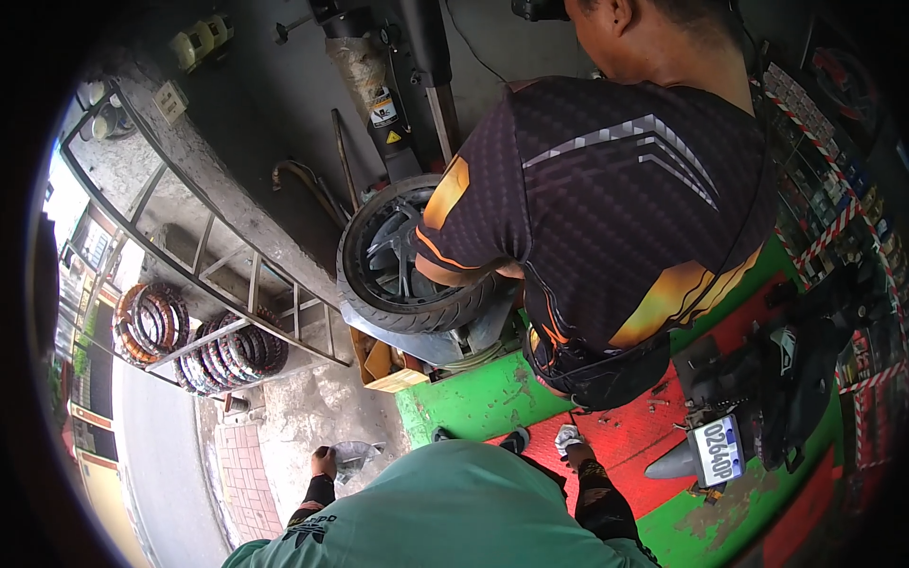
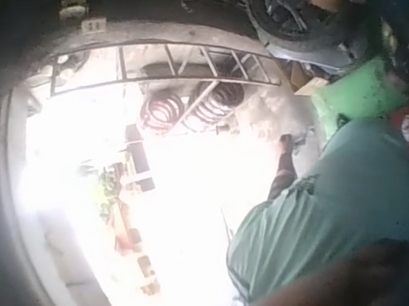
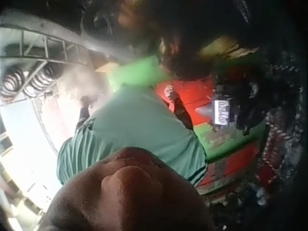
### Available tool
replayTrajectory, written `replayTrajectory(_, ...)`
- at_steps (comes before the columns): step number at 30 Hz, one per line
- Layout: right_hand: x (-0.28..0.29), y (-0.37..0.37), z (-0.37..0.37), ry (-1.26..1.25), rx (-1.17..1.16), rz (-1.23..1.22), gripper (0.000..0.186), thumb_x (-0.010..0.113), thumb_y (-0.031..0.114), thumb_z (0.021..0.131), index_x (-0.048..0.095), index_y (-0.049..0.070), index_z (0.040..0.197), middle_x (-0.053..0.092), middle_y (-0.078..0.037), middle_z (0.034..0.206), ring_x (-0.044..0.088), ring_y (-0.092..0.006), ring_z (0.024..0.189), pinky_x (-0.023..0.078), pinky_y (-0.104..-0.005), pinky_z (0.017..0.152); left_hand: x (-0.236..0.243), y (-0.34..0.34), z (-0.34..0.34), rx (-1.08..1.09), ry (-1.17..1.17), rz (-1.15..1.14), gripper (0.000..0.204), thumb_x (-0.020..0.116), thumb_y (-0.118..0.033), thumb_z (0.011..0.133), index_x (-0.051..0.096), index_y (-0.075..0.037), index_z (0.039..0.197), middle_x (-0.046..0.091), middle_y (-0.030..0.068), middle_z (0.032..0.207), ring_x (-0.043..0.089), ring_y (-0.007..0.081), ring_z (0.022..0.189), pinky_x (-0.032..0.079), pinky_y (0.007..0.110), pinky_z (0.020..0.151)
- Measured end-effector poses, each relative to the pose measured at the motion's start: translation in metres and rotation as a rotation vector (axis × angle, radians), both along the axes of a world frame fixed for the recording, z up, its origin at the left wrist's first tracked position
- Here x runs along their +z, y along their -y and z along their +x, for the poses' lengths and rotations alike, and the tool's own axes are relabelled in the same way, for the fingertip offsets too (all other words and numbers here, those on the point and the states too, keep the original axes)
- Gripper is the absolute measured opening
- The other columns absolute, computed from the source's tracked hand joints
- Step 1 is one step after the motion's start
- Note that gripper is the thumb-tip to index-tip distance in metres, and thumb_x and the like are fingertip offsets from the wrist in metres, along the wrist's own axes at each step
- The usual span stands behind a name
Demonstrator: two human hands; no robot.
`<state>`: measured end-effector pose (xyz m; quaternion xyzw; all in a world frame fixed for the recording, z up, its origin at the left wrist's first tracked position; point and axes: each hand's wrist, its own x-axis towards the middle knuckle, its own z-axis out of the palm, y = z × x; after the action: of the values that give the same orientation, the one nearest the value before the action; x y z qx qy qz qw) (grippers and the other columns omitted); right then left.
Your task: Replacing a motorcycle tire using a tire changer machine.
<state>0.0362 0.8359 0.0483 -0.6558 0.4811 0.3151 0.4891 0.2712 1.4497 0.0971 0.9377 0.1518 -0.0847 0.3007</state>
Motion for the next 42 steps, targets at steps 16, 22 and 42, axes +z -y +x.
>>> replayTrajectory(16, -0.049, 0.015, -0.007, -0.004, -0.019, 0.01, 0.036, 0.039, 0.034, 0.098, 0.053, 0.016, 0.125, 0.069, -0.006, 0.101, 0.068, -0.0223, 0.077, 0.052, -0.0456, 0.06, 0.014, 0.003, 0.016, -0.038, -0.002, 0.055, 0.03, 0.057, -0.027, 0.086, 0.069, 0.0, 0.092, 0.069, 0.0232, 0.087, 0.067, 0.0376, 0.085, 0.051, 0.042, 0.076)
replayTrajectory(22, -0.042, 0.015, -0.004, -0.013, -0.096, 0.011, 0.043, 0.041, 0.033, 0.095, 0.054, 0.008, 0.126, 0.069, -0.011, 0.107, 0.066, -0.0243, 0.08, 0.052, -0.047, 0.067, 0.019, 0.008, 0.015, -0.008, -0.019, 0.058, 0.03, 0.058, -0.029, 0.085, 0.07, -0.002, 0.092, 0.07, 0.0207, 0.088, 0.069, 0.0346, 0.086, 0.052, 0.042, 0.077)
replayTrajectory(42, -0.016, 0.021, -0.002, 0.142, 0.253, -0.126, 0.033, 0.052, 0.033, 0.089, 0.067, 0.006, 0.1, 0.069, -0.015, 0.091, 0.067, -0.031, 0.084, 0.053, -0.0441, 0.071, 0.003, 0.017, -0.004, 0.069, -0.012, 0.074, 0.029, 0.061, -0.027, 0.085, 0.069, 0.0, 0.092, 0.07, 0.0218, 0.089, 0.068, 0.0363, 0.086, 0.052, 0.043, 0.074)
